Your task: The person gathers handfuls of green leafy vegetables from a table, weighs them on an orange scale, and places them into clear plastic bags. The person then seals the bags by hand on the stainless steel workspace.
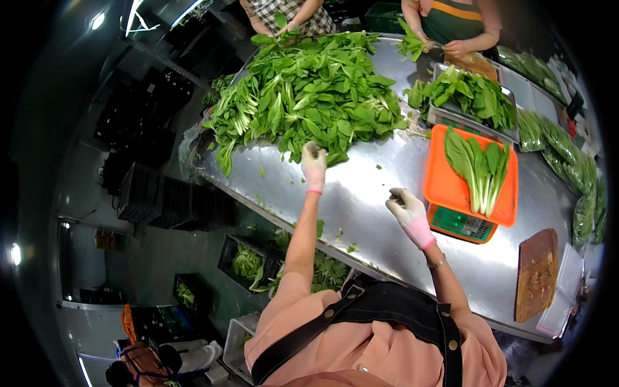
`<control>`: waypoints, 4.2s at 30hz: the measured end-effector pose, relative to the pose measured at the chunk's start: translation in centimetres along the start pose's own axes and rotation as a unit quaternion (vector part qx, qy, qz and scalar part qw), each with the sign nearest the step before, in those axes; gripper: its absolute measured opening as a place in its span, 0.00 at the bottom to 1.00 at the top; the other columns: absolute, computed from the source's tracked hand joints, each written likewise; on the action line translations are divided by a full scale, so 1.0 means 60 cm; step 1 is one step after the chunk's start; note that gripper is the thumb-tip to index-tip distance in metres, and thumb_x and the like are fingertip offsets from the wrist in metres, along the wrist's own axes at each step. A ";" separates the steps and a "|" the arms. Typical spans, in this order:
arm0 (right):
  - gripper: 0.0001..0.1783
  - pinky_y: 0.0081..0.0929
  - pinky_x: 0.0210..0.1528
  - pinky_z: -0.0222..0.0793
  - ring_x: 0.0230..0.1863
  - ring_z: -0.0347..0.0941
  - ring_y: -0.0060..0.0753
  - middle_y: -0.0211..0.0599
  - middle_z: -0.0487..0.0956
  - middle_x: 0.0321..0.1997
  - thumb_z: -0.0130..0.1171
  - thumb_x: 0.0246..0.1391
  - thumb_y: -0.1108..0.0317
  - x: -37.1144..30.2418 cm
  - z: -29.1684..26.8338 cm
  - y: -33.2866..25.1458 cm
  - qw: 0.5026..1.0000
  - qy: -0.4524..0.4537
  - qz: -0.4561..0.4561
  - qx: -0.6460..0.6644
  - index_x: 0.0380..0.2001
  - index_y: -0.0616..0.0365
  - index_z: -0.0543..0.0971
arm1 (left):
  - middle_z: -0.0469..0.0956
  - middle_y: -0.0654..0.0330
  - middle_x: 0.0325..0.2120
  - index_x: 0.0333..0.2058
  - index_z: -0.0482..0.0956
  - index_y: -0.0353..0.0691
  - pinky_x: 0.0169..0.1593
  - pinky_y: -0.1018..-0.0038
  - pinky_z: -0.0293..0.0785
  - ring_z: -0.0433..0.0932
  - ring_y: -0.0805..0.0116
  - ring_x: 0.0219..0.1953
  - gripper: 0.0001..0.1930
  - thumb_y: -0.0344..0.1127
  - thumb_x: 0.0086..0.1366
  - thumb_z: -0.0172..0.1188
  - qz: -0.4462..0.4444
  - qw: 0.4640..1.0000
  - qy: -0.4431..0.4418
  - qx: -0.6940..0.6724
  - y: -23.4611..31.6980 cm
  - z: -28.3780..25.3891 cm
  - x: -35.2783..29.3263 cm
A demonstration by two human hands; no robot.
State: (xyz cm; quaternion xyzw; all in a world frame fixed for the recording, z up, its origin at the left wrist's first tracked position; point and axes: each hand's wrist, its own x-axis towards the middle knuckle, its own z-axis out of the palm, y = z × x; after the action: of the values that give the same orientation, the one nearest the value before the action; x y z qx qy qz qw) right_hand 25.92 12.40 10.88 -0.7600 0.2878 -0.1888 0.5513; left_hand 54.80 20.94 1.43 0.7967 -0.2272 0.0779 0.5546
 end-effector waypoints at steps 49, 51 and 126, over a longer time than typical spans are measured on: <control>0.52 0.35 0.53 0.64 0.50 0.68 0.54 0.61 0.68 0.52 0.59 0.34 0.59 0.773 0.226 -0.135 0.985 0.031 -0.011 -0.172 0.63 0.56 0.47 | 0.59 0.51 0.55 0.59 0.55 0.43 0.58 0.50 0.53 0.56 0.55 0.59 0.56 0.58 0.30 0.72 0.028 0.852 -0.274 0.446 -0.040 -0.012 0.542; 0.52 0.34 0.53 0.64 0.49 0.69 0.52 0.61 0.67 0.53 0.60 0.34 0.60 0.759 0.216 -0.119 0.995 0.046 -0.029 -0.083 0.63 0.57 0.47 | 0.60 0.52 0.55 0.59 0.55 0.43 0.58 0.50 0.52 0.57 0.55 0.59 0.56 0.57 0.30 0.72 0.015 0.853 -0.272 0.445 -0.042 -0.009 0.537; 0.21 0.20 0.31 0.69 0.31 0.73 0.23 0.38 0.77 0.32 0.58 0.48 0.65 0.033 0.078 0.063 0.988 0.045 -0.024 0.148 0.43 0.67 0.71 | 0.71 0.53 0.44 0.48 0.67 0.33 0.48 0.69 0.70 0.73 0.61 0.42 0.19 0.31 0.59 0.56 -0.110 0.947 -0.254 -0.164 0.098 -0.089 -0.225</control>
State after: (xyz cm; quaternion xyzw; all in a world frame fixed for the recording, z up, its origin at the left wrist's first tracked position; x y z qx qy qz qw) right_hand 29.39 13.71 5.71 -0.6671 0.2632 -0.2768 0.6397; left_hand 40.88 27.92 3.34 0.7082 -0.2809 -0.2272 0.6065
